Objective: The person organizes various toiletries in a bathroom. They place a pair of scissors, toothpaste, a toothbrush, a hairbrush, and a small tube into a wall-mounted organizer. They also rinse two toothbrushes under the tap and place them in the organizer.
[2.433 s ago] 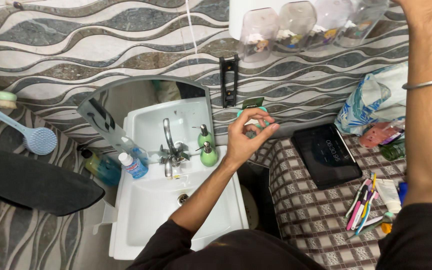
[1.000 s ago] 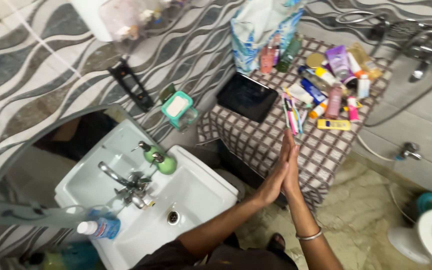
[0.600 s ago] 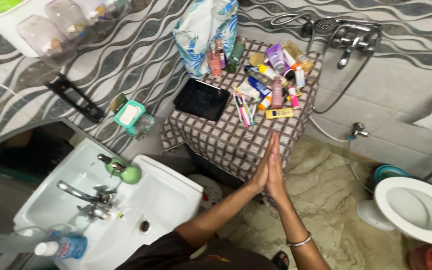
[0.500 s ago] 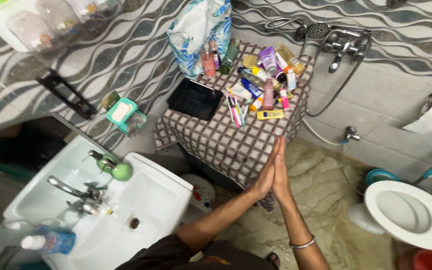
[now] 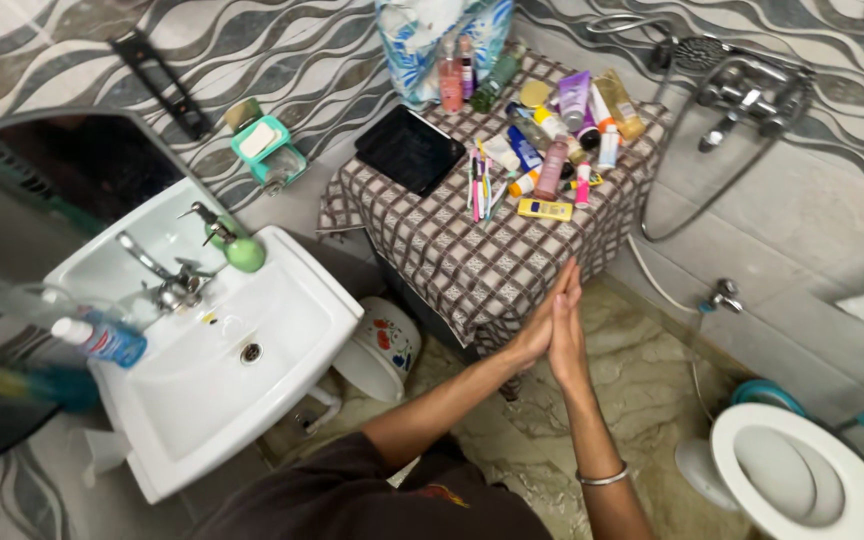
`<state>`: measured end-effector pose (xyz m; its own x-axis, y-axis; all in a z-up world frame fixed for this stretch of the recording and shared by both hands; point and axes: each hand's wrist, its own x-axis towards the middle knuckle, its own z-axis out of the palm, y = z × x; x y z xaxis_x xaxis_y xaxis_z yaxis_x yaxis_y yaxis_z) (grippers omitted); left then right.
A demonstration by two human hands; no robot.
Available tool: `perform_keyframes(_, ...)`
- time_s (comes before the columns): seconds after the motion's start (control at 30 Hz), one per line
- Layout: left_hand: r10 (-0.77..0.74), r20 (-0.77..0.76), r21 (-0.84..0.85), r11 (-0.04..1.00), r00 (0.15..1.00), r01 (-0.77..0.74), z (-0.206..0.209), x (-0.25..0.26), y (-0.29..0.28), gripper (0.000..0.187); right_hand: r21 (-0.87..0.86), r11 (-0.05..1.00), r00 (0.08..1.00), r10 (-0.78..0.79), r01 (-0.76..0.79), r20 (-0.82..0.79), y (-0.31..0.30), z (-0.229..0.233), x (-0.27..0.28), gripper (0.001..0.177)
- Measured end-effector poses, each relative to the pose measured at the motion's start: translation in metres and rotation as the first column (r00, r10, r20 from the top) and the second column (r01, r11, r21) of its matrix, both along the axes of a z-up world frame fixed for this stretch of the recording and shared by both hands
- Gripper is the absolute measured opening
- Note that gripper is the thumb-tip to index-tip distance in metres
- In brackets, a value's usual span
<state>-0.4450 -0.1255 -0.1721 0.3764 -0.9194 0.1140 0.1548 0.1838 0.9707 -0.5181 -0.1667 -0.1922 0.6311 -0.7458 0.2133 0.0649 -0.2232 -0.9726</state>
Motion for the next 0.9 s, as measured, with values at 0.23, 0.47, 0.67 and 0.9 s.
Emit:
perform_keyframes(0.23,0.059,-0.072,-0.047,0.997,0.996,-0.063,-0.055,0.018,-0.023,0.061,-0.004,1.0,0.997,0.021,-0.021,0.078,-0.071,-0.046,0.047,0.071)
perform_keyframes(0.47,0.293,0.156,-0.138,0.952,0.943,-0.273,-0.103,0.094,-0.082,0.036,0.208,0.972,0.994,0.111,-0.11,0.003,-0.118,-0.062,0.092,0.07)
perform_keyframes(0.67,0.314,0.284,0.18,0.911,0.906,-0.372,-0.095,0.19,-0.105,0.033,0.32,0.94,0.993,0.116,-0.114,0.011,-0.173,-0.08,0.119,0.059)
perform_keyframes(0.9,0.137,0.624,0.404,0.786,0.769,-0.468,-0.101,0.244,-0.111,0.03,0.476,0.871,0.992,0.106,-0.123,0.064,-0.21,-0.091,0.151,0.046)
